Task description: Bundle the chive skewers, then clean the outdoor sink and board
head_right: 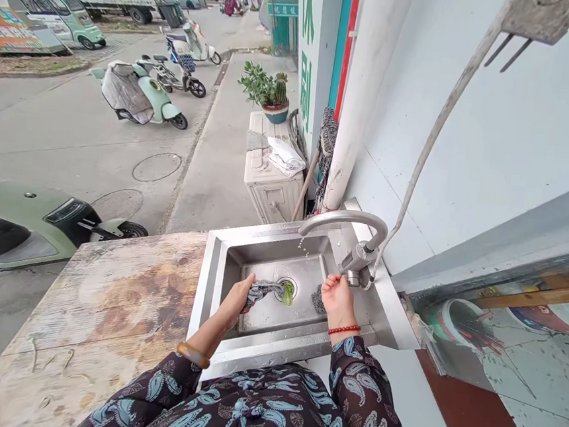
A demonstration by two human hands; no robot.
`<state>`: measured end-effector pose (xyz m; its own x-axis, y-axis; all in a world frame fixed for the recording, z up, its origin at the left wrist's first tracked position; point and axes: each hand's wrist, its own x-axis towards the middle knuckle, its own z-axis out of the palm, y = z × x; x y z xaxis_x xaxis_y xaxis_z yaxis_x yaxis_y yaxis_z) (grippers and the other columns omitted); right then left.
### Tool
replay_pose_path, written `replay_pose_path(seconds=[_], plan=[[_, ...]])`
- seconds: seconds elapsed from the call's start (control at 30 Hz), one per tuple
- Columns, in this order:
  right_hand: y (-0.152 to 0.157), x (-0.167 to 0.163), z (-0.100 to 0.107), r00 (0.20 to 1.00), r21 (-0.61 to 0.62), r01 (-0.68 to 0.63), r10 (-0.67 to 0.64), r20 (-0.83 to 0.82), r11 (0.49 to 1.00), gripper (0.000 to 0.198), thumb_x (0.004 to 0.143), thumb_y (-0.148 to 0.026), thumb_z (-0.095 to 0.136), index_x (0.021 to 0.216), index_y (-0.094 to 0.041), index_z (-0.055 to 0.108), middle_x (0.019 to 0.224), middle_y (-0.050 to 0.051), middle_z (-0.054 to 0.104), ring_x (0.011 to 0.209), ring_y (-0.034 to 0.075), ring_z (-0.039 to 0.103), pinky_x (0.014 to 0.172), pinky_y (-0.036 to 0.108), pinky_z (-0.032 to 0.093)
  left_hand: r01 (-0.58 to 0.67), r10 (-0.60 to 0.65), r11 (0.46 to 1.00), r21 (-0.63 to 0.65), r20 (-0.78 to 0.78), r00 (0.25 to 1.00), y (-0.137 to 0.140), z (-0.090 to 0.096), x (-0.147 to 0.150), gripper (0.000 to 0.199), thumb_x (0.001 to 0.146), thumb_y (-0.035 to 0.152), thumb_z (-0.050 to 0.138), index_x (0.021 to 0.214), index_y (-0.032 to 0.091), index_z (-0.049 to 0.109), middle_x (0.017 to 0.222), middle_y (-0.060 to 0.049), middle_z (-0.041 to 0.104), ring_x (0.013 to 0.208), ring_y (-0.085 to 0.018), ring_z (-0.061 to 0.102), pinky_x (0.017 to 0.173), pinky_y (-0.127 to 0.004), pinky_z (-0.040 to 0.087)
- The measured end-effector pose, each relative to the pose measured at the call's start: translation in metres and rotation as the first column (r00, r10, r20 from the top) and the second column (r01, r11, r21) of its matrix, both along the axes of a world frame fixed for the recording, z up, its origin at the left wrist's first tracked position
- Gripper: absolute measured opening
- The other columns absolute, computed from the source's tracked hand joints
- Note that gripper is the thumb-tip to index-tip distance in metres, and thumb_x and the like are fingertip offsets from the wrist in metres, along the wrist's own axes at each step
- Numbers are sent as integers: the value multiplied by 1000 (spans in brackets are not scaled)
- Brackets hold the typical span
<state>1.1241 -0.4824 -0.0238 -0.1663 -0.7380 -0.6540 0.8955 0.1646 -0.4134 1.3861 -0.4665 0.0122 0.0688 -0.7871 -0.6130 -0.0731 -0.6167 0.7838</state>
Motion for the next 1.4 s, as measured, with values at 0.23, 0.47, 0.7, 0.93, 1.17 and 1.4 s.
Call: replay_pose_path(seconds=[0.23,0.47,0.7,0.93,1.17,1.4], plan=[[-3,-4,2,1000,2,2,-2,0,1000,33,100,-15,34,67,-22,37,54,-8,41,39,6,38,40,14,32,-5,5,1000,7,15,1000,0,3,-5,69,76,78,56,97,12,64,51,5,44,44,-9,40,40,-19,18],[6,3,3,998,8,-42,42,-56,999,31,102,-35,38,79,-21,54,60,-4,51,46,8,47,43,18,37,13,-13,1000,-2,52,999,-4,0,-13,68,78,77,52,97,12,64,50,4,46,44,-10,41,41,-20,20],[20,39,24,418,-74,-599,233,-878,797,55,90,-64,54,125,-23,61,123,11,67,112,25,63,95,38,50,256,-226,962,-98,246,943,-10,-2,-42,64,78,75,45,77,15,67,52,1,50,49,-13,43,49,-26,30],[31,74,19,439,-72,-844,606,-663,532,73,83,-66,64,144,-29,45,132,11,61,117,27,62,87,41,58,378,-297,905,-196,346,890,-11,11,-52,60,89,62,34,91,15,72,72,-6,67,68,-19,58,65,-29,44],[27,60,19,216,-41,-971,784,-582,236,72,76,-41,78,141,-30,48,110,4,64,77,15,63,46,20,49,741,-497,666,-88,689,528,6,27,-38,50,98,45,40,140,19,47,124,-13,66,110,-25,65,94,-36,49],[14,72,30,-82,82,-996,689,-720,-33,31,65,-31,81,88,-17,67,71,-3,62,58,10,54,49,21,42,765,-475,640,71,819,321,20,46,-38,62,100,48,38,155,20,29,126,-15,60,107,-30,68,87,-40,54]])
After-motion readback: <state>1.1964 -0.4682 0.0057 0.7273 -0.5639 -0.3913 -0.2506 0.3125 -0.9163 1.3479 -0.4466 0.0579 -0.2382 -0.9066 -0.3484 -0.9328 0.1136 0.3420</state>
